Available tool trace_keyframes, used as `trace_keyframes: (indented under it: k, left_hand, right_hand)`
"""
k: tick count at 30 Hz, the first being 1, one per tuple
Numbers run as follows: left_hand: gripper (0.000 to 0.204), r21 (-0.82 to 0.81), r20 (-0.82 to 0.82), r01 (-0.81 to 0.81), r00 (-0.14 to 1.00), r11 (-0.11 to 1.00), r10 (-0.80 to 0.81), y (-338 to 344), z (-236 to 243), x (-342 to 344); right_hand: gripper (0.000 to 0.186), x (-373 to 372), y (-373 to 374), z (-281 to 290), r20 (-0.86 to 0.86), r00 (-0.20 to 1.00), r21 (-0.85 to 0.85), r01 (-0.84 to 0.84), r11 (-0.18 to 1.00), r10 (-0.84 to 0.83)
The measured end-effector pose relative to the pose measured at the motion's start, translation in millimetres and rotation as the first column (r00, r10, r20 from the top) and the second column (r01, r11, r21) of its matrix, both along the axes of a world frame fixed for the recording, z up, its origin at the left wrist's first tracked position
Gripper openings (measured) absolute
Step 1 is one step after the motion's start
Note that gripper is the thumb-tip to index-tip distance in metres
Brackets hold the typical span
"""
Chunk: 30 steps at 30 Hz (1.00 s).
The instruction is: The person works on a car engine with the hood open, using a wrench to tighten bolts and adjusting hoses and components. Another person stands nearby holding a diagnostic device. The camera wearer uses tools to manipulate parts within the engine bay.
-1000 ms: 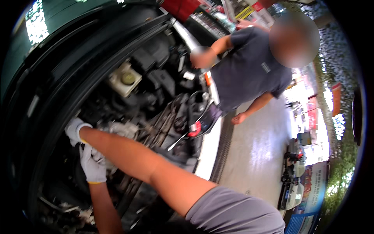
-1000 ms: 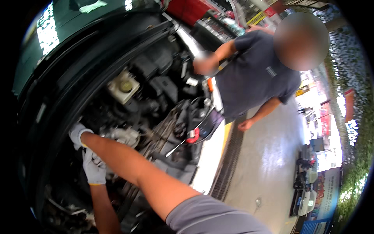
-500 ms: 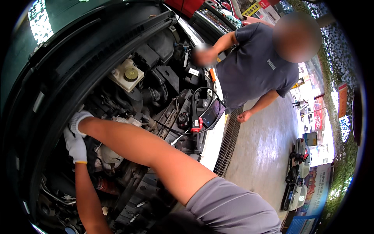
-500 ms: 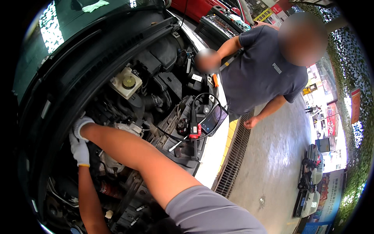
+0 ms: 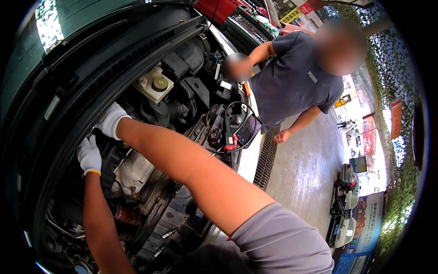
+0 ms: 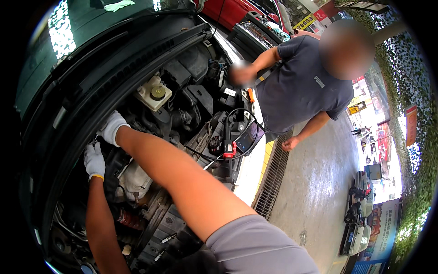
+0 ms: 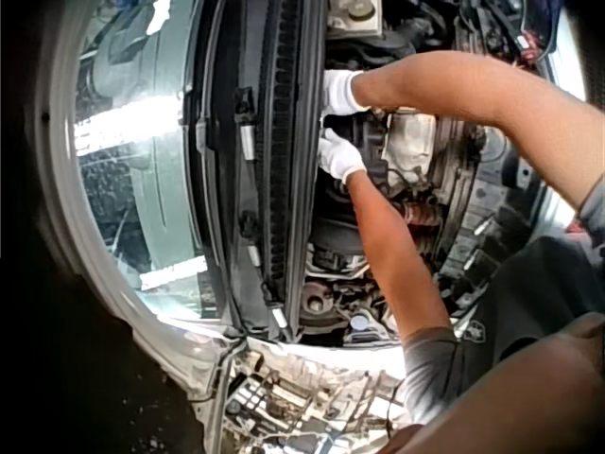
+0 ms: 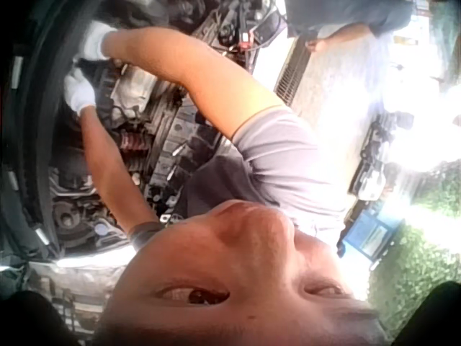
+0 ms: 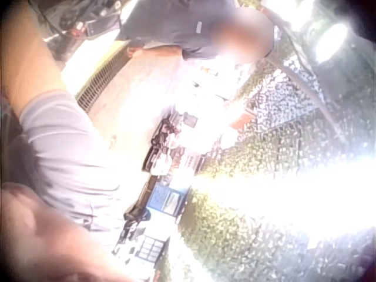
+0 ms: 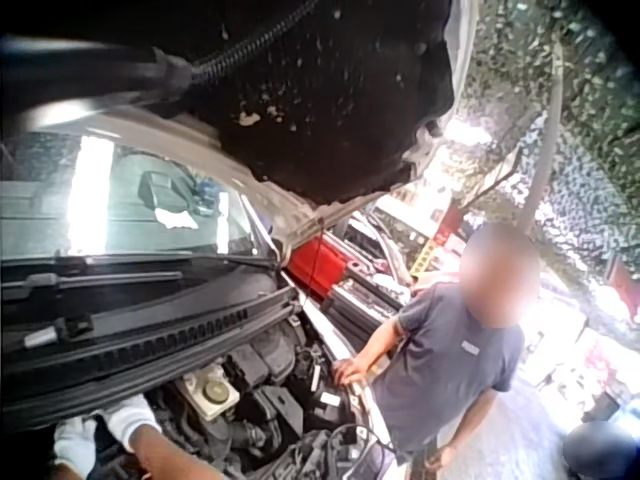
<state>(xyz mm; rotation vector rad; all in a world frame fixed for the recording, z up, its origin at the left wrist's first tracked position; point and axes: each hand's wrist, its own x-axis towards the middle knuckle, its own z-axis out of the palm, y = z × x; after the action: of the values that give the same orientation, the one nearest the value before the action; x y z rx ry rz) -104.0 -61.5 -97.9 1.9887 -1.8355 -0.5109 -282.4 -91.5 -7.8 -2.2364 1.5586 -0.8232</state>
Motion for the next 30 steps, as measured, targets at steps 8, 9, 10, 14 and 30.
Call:
trace_keyframes:
  k: [8,9,10,14,30]
  left_hand:
    - [0.038,0.001,-0.321,-0.071,0.945,0.998,0.067,-16,-35,9]
    - [0.035,-0.027,-0.439,-0.096,0.896,0.995,0.074,-16,-39,11]
    - [0.034,-0.093,-0.231,-0.070,0.972,0.993,0.046,-17,-47,18]
    - [0.050,-0.073,0.203,0.066,0.978,0.995,-0.050,-7,-17,-2]
    - [0.040,-0.215,0.211,0.093,0.976,0.972,-0.046,2,-7,-5]
  right_hand:
    - [0.071,66,72,34,-0.056,0.992,0.639,0.124,0.759,-0.115]
    - [0.070,61,72,44,-0.158,0.987,0.634,0.102,0.767,0.000]
    - [0.070,51,69,66,-0.244,0.962,0.632,0.061,0.773,0.124]
    - [0.047,-24,16,62,-0.540,0.830,0.189,-0.042,0.981,0.139]
    - [0.028,-7,10,6,-0.147,0.976,-0.186,0.134,0.973,-0.163]
